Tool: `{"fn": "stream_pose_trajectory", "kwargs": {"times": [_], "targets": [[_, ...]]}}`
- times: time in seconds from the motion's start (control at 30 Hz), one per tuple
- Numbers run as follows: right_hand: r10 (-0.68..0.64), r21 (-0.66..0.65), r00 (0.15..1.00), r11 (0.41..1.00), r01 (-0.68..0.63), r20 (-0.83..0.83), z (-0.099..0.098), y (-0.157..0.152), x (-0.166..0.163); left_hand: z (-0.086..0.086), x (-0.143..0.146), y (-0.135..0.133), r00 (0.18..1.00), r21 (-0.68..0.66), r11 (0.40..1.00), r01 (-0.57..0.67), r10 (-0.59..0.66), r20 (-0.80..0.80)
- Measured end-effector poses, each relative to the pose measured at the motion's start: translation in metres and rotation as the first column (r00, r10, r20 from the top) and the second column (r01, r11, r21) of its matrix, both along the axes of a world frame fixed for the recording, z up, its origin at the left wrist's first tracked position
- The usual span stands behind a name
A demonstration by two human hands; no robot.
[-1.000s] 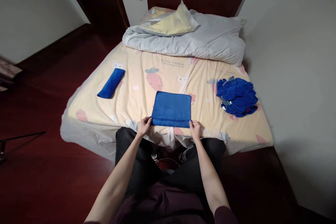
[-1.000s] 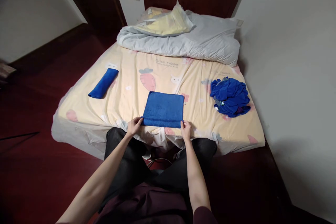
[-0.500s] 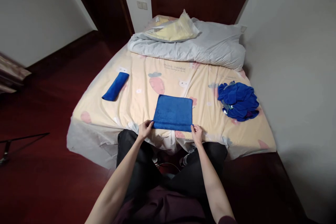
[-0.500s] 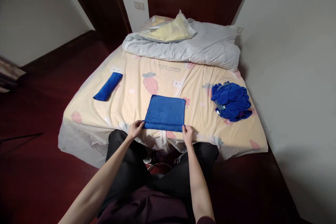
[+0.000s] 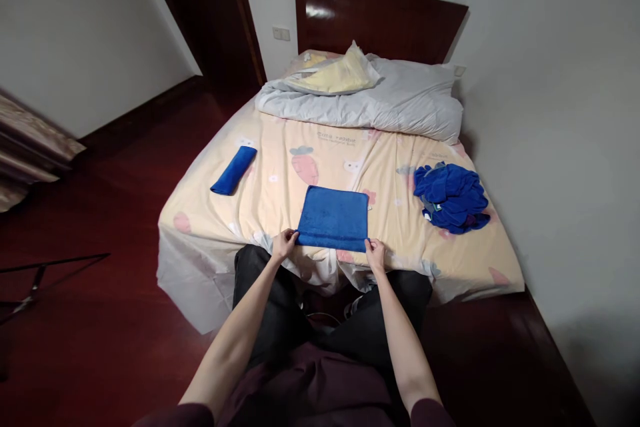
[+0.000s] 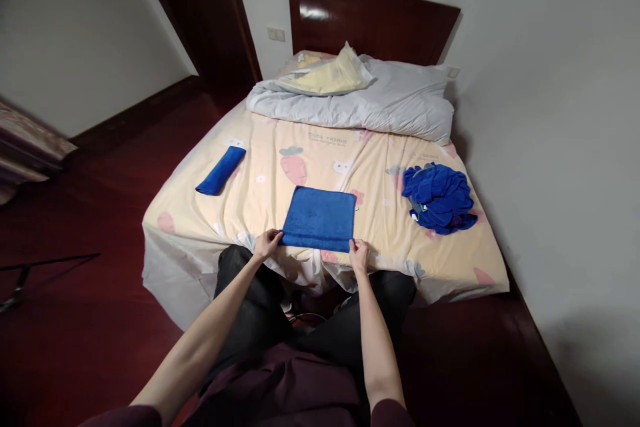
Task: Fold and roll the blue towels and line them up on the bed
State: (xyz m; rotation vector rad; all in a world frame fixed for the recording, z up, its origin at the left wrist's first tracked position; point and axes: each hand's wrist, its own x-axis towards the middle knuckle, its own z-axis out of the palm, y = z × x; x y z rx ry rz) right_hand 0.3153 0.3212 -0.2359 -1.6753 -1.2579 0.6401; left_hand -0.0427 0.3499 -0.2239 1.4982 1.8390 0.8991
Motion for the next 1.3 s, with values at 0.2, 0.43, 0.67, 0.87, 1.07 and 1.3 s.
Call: {"fn": "stream_pose_trajectory", "kwargs": {"times": [0.2,0.43,0.67,0.87,1.07,1.3], "targets": [[-0.054,0.001,0.996,0.999,0.055,0.073,0.001,-0.003,-0.003,-0.004,0.002,-0.003,0.999,-0.015,0.999,-0.04,0.039,-0.037],[-0.065,0.01,0.963,0.998,0.065,0.26,0.013,-0.006,-0.01,0.002,0.009,-0.011,0.994,0.041,0.999,0.001,0.003,-0.108],[0.396,0.046,0.747,0.869,-0.493,0.533,0.029,-0.025,-0.014,0.003,0.018,-0.019,0.831,0.192,0.829,0.525,-0.45,-0.329],[0.431,-0.035,0.707,0.865,-0.5,0.56,0.021,-0.02,-0.013,-0.013,0.016,-0.015,0.785,0.117,0.81,0.575,-0.505,-0.359],[0.391,-0.044,0.75,0.898,-0.437,0.534,0.019,-0.005,-0.011,-0.01,0.008,0.002,0.789,0.106,0.808,0.58,-0.525,-0.319],[0.366,0.018,0.9,0.925,-0.381,0.238,0.017,0.006,0.005,-0.004,-0.01,0.01,0.942,0.089,0.938,0.336,-0.336,-0.008]]}}
